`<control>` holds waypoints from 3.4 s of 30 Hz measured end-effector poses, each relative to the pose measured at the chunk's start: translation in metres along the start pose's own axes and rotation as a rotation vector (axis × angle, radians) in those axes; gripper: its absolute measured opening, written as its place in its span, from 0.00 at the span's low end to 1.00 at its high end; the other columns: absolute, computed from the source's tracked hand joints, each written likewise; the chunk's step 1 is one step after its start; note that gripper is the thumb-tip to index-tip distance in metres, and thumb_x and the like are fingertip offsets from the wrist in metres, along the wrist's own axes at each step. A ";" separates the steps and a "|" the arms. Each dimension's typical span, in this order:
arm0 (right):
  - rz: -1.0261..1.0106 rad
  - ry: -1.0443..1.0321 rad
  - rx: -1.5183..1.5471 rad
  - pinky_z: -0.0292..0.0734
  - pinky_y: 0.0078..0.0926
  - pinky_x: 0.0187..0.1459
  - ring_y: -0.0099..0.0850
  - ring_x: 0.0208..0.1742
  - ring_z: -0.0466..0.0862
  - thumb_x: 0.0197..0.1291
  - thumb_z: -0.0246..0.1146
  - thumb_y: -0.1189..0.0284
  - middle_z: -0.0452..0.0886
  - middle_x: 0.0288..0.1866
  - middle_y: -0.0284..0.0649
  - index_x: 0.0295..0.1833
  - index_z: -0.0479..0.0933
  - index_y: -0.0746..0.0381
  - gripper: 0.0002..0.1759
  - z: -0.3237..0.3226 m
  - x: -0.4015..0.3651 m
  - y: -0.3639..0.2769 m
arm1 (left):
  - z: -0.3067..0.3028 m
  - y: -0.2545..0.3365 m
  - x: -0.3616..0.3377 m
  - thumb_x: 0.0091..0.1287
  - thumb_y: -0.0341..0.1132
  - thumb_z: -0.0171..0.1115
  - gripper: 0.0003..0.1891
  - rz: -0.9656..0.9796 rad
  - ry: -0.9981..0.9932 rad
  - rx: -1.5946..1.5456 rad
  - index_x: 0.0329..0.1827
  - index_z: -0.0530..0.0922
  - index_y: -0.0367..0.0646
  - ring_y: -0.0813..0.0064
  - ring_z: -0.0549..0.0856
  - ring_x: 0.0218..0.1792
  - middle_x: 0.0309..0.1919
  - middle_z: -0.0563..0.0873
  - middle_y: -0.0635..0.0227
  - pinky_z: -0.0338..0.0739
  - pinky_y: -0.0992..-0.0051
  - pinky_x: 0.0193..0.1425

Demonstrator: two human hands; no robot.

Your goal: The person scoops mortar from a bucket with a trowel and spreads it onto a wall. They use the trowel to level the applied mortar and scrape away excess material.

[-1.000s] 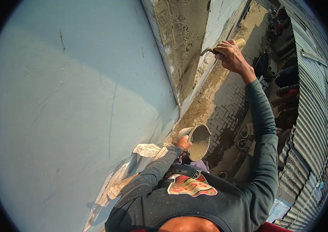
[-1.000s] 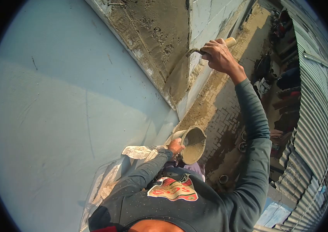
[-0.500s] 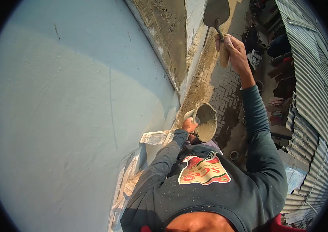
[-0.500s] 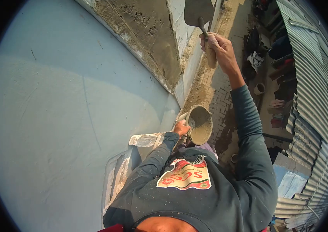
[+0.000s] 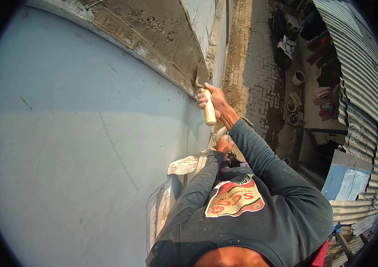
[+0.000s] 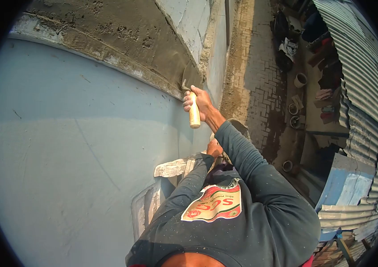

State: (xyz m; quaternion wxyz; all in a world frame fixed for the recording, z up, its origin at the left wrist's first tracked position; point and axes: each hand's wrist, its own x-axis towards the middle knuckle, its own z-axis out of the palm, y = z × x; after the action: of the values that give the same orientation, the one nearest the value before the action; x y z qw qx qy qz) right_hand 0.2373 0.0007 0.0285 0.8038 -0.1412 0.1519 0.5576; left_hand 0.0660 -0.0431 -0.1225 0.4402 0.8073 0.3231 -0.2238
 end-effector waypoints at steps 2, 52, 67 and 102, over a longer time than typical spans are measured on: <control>-0.015 0.005 -0.082 0.68 0.20 0.22 0.17 0.19 0.66 0.74 0.47 0.54 0.64 0.24 0.26 0.36 0.65 0.54 0.17 0.035 -0.014 -0.004 | 0.003 0.002 0.004 0.53 0.41 0.68 0.20 0.016 0.006 -0.016 0.43 0.77 0.35 0.45 0.83 0.50 0.44 0.84 0.43 0.76 0.56 0.53; -0.552 0.370 -0.674 0.79 0.29 0.17 0.29 0.22 0.79 0.66 0.57 0.64 0.76 0.31 0.41 0.43 0.73 0.71 0.17 0.086 -0.061 0.025 | -0.048 0.000 -0.021 0.51 0.40 0.74 0.23 0.250 -0.013 -0.265 0.46 0.81 0.35 0.58 0.87 0.47 0.42 0.87 0.50 0.78 0.66 0.50; -0.613 0.102 -0.555 0.79 0.25 0.18 0.24 0.23 0.79 0.69 0.58 0.62 0.77 0.32 0.40 0.44 0.72 0.68 0.16 0.099 -0.117 0.034 | -0.056 0.025 -0.032 0.53 0.38 0.73 0.15 0.176 0.092 -0.269 0.35 0.81 0.36 0.60 0.85 0.35 0.32 0.86 0.56 0.80 0.64 0.45; -0.572 -0.112 -0.469 0.80 0.24 0.18 0.25 0.22 0.79 0.73 0.55 0.62 0.76 0.33 0.39 0.51 0.71 0.69 0.18 0.177 -0.154 0.064 | -0.038 -0.008 -0.010 0.53 0.43 0.71 0.21 0.219 0.046 -0.138 0.45 0.78 0.41 0.59 0.84 0.44 0.41 0.85 0.55 0.77 0.63 0.49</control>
State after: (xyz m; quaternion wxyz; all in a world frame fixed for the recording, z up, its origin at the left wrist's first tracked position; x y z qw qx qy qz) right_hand 0.1412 -0.0387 0.2480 0.8800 -0.3274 -0.0697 0.3369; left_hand 0.0559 -0.0109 -0.1012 0.5091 0.8103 0.2578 -0.1333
